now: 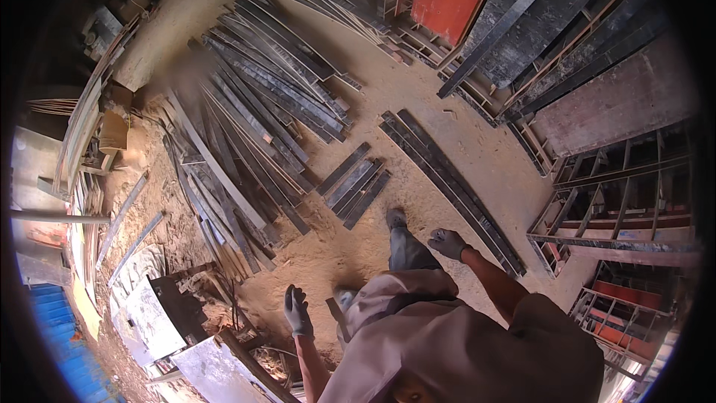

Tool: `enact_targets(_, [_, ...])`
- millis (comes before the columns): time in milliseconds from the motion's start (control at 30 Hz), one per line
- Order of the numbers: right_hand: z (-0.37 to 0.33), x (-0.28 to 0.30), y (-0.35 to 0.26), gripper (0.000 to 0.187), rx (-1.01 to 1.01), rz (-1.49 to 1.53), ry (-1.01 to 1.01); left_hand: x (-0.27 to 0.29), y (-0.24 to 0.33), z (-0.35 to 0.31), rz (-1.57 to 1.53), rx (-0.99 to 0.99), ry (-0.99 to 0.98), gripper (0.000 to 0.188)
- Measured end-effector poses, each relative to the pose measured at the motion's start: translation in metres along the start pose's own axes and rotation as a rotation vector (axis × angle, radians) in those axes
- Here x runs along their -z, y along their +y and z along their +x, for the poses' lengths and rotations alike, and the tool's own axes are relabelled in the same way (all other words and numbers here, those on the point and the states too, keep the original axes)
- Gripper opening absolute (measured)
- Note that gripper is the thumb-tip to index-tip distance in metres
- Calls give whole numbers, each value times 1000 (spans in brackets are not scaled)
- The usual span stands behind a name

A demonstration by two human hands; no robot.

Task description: The person repeatedly picks up long metal strips from a pile, places them on a workbench, and stacks them. The person then moves the stacked strips to a different location and repeats the process with additional strips.

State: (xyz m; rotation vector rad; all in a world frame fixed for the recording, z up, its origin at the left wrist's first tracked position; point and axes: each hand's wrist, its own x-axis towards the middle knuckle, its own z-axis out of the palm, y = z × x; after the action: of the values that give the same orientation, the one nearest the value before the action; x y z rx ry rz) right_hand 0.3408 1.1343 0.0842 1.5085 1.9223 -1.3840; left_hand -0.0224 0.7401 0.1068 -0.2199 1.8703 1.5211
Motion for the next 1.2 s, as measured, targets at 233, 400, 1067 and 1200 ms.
enact_targets(233, [-7,135,112,59,-2,-169,138,-207,63,70,-87,29,-162,55])
enact_targets(400, [52,232,79,43,-177,199,285,-338,128,138,156,-100,-255,51])
enact_targets(1067, [632,625,-241,43,97,147,191,-842,297,555,58,102,-342,54])
enact_targets(1200, [774,683,-299,54,74,48,162,-925,318,606,25,147,-355,46])
